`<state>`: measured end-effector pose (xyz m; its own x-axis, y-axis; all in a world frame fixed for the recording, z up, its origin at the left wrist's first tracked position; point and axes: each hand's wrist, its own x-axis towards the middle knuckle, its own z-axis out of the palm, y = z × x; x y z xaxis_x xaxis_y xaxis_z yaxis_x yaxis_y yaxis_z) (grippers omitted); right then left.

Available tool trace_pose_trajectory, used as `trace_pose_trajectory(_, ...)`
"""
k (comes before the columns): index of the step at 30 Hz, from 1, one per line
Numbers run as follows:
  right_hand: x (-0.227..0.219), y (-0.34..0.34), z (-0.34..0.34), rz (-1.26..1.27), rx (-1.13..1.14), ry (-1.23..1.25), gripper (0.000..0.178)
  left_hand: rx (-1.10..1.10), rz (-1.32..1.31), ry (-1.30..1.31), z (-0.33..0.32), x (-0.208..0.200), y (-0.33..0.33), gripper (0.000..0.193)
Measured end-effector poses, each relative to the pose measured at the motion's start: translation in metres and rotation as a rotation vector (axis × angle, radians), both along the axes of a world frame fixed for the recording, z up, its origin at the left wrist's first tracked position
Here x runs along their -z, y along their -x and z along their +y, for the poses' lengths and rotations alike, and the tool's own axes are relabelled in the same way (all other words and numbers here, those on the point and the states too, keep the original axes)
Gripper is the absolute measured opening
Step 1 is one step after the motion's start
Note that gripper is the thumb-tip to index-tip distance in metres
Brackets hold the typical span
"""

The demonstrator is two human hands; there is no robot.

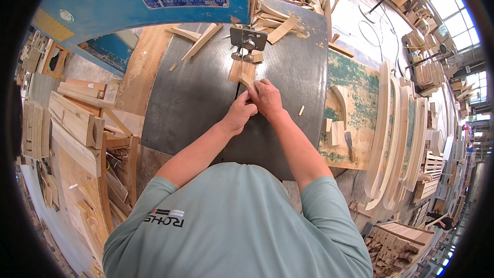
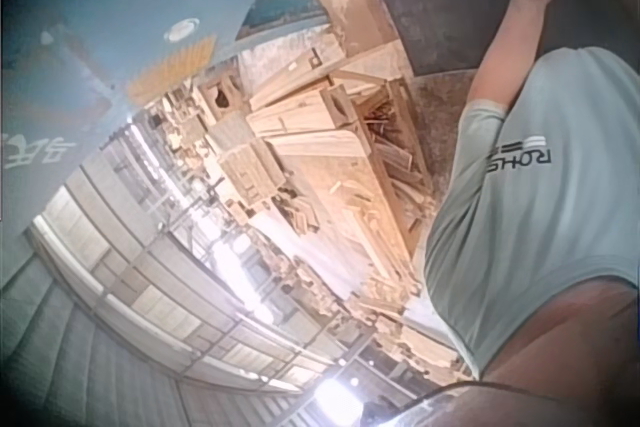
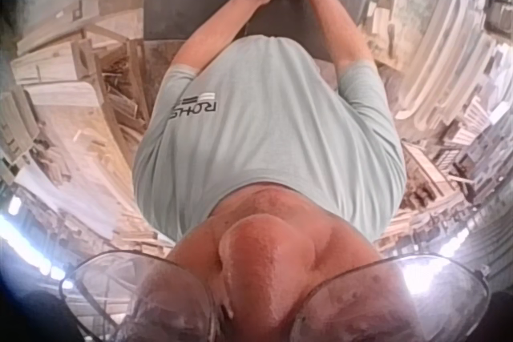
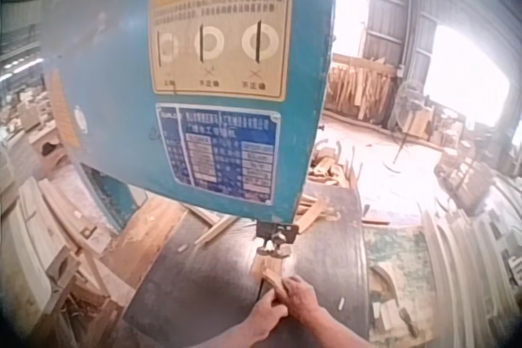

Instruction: The person assembles a curved wooden component by hand, using a marker to label sections, cutting a piece with a bandsaw, and applying glue to join parts together.

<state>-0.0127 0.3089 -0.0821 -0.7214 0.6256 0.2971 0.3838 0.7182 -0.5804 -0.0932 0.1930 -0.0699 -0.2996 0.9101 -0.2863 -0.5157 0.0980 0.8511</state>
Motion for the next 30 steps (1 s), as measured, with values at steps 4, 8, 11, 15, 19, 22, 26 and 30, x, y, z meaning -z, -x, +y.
trace_pose_trajectory(4, -0.0011, 0.0012, -0.0005, 0.009, -0.001, 0.007, 0.024, 0.008, -0.008, -0.001, -0.0003, 0.0021, 0.0014, 0.043)
trace_pose_trajectory(8, -0.0021, 0.0010, -0.0021, 0.022, 0.008, 0.016, 0.025, 0.014, -0.001, -0.007, -0.0001, 0.0028, 0.0016, 0.045)
trace_pose_trajectory(11, -0.0022, 0.0008, -0.0011, 0.013, 0.008, 0.009, 0.025, 0.017, 0.002, 0.002, -0.0005, 0.0026, 0.0016, 0.046)
trace_pose_trajectory(15, -0.0030, 0.0003, -0.0010, -0.008, -0.002, 0.008, 0.025, 0.029, 0.009, 0.015, -0.0025, 0.0030, 0.0017, 0.048)
trace_pose_trajectory(19, -0.0050, -0.0004, -0.0021, -0.029, -0.008, 0.035, 0.025, 0.041, 0.014, 0.026, -0.0035, 0.0063, 0.0037, 0.049)
trace_pose_trajectory(22, -0.0045, -0.0003, -0.0020, -0.016, -0.009, 0.028, 0.025, 0.039, 0.002, 0.006, -0.0035, 0.0073, 0.0032, 0.049)
trace_pose_trajectory(26, -0.0041, -0.0002, -0.0019, -0.006, -0.016, 0.005, 0.024, 0.030, -0.007, -0.012, -0.0034, 0.0066, 0.0027, 0.049)
trace_pose_trajectory(30, -0.0017, 0.0012, -0.0014, 0.007, -0.028, -0.012, 0.023, 0.031, -0.001, -0.004, -0.0035, 0.0056, 0.0035, 0.049)
